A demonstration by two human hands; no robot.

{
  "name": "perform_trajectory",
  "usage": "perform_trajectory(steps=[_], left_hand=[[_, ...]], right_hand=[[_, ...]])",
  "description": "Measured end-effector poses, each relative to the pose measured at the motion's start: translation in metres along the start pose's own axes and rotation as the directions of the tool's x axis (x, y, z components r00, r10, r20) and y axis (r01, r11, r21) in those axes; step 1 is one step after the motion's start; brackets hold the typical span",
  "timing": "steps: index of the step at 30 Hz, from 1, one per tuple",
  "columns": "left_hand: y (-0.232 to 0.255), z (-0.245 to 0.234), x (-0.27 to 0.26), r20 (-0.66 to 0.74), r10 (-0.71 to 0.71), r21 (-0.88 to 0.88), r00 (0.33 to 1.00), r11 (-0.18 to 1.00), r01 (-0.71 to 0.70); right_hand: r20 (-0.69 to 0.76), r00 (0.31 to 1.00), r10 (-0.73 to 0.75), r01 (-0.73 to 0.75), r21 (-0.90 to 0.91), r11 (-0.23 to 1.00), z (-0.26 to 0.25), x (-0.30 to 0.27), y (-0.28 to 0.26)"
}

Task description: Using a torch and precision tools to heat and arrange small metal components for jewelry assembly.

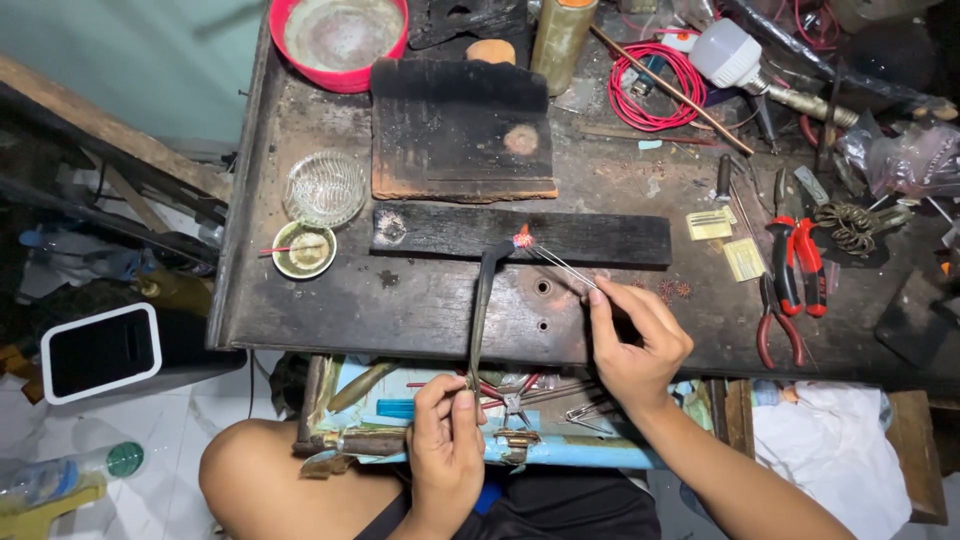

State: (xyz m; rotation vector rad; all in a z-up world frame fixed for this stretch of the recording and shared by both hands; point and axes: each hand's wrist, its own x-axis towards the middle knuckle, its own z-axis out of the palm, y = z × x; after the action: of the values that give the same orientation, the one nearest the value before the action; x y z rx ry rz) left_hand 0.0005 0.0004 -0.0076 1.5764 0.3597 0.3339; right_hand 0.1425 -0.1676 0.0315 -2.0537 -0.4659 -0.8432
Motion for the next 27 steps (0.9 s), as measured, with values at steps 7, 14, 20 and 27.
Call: perform_trajectory(steps=[7, 14, 20, 27], left_hand=[[0.0, 0.0, 0.0, 0.005, 0.023, 0.0, 1.0, 1.0, -0.023], [0.0, 0.0, 0.0, 0.011, 0.013, -0.021, 1.0, 1.0, -0.013], [0.02, -0.032, 0.014, -0.202, 0.186, 0.232, 0.962, 0.963, -0.137], [0.104, -0.13, 0.097, -0.721, 0.465, 0.374, 0.515, 0.885, -0.276]], right_hand=[[-0.009, 1.0, -0.014, 0.014, -0.003, 1.0, 0.0, 0.0, 0.0], [-0.006, 1.0, -0.023, 0.023, 0.003, 1.0, -0.001, 0.001, 0.0], [-0.007, 1.0, -0.017, 0.017, 0.025, 1.0, -0.002, 0.004, -0.005], [-0.022, 1.0, -0.023, 0.023, 0.021, 0.999, -0.001, 0.0, 0.001]])
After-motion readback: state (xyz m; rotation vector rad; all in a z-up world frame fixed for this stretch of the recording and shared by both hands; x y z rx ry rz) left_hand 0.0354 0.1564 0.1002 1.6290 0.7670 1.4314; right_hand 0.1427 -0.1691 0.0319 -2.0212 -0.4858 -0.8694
